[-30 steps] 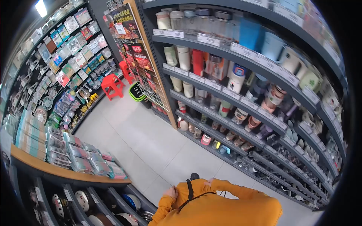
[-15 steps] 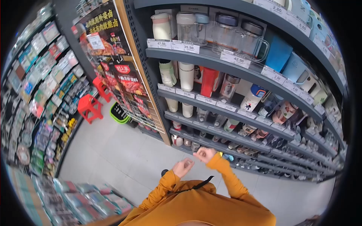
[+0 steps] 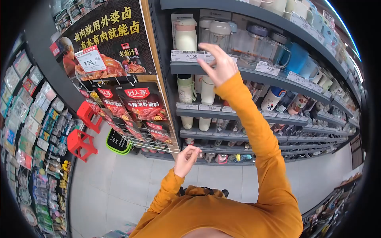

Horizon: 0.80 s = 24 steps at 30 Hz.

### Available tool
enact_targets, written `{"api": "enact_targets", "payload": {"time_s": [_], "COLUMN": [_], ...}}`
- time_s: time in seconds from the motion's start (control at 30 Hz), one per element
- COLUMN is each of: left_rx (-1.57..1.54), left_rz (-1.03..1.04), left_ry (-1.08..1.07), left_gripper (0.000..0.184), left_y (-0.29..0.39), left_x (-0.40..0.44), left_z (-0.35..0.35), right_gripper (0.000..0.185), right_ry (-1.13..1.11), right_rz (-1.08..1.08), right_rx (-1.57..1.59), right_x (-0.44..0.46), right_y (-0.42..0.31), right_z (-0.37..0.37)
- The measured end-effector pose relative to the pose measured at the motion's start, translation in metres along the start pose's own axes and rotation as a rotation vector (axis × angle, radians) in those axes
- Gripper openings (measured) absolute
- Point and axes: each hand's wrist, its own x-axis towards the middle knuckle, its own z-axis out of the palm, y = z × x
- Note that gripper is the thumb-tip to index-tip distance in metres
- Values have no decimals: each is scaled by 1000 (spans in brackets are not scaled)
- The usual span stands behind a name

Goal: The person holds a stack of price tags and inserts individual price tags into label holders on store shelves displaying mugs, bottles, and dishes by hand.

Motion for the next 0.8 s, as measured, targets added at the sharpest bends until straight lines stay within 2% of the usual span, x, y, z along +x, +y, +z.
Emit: {"api": "enact_targets", "payload": {"time_s": [0.1,0.2,0.37,0.67,0.8], "left_rx": [-17,-41,-89,-132,-149], "left_rz": [-14,-14,-31,-78,-55], "left_ry": [-11,-17,-19,-26,-37], "left_gripper": [15,16,17,19,21], "left_y": [3,3,-8,-10,-11], "left_x": [1,-2,-11,-6,1], "left_z": [-8,-19,-39,-42,-37], "right_gripper": [28,31,27,27,32], "right_ry": [42,-348,-313,-329,-335], "right_rz": [-44,368,477,599,569], "right_rx": [-252,-50,261,359,323], "right_x": [30,42,46,48,49], "right_y": [23,16,29,31,24], "right_z": [19,14,12,9,6]}}
